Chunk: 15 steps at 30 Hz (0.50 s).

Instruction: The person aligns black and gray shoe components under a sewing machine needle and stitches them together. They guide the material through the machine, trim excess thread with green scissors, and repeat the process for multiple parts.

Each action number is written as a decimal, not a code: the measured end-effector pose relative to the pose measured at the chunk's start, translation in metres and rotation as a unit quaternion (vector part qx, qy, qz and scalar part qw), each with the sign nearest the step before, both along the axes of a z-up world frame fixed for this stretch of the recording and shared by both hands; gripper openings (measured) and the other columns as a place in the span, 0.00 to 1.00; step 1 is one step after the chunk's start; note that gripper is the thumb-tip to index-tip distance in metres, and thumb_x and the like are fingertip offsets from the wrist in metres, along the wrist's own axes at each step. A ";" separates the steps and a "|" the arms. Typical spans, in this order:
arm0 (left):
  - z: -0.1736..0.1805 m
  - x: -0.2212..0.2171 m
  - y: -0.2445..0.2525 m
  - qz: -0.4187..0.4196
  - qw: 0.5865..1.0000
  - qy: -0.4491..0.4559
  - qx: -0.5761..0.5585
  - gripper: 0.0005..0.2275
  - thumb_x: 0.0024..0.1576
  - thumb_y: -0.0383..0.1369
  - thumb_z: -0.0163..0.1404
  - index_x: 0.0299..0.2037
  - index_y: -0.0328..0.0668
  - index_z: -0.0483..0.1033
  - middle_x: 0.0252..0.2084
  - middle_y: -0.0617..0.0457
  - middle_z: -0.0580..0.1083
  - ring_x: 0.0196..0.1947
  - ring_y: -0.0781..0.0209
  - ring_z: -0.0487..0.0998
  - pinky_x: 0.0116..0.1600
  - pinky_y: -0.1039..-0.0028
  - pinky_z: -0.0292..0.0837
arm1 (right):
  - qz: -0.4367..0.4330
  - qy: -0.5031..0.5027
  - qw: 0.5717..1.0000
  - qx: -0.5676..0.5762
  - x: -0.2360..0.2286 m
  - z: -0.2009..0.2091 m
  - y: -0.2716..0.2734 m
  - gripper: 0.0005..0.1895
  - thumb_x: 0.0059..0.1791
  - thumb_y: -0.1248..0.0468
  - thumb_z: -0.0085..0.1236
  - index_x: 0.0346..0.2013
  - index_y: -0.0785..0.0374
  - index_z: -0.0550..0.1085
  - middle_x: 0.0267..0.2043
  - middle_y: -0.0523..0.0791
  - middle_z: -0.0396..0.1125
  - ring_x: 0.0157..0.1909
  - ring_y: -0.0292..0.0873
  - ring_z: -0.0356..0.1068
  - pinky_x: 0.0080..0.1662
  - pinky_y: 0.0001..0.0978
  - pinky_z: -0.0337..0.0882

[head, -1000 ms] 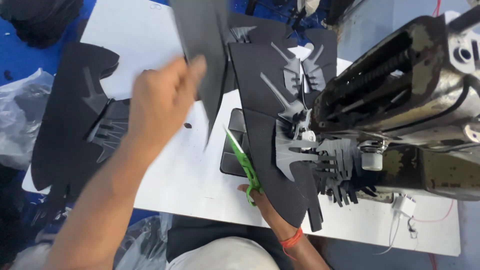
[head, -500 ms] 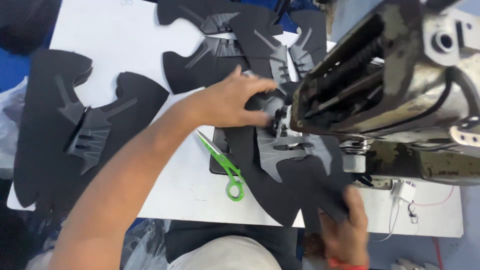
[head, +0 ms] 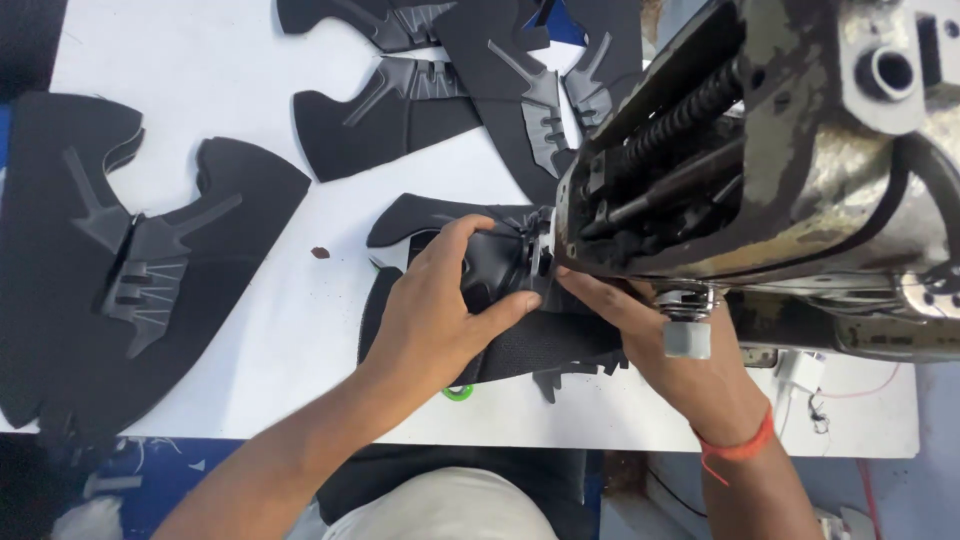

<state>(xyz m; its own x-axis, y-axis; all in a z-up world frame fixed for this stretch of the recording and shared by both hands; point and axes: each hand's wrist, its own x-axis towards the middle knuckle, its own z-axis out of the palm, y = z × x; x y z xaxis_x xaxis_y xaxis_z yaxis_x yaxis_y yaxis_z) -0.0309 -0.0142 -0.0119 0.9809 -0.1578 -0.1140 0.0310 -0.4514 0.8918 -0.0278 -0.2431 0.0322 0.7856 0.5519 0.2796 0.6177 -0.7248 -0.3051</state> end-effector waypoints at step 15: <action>-0.020 0.007 0.012 -0.017 0.992 -0.091 -0.081 0.26 0.58 0.35 0.59 0.66 0.37 0.67 0.51 0.43 0.79 0.34 0.60 0.80 0.38 0.67 0.75 | 0.036 -0.041 0.997 -0.048 0.002 -0.002 0.003 0.27 0.47 0.77 0.57 0.58 0.52 0.77 0.51 0.46 0.72 0.48 0.48 0.74 0.45 0.39 0.75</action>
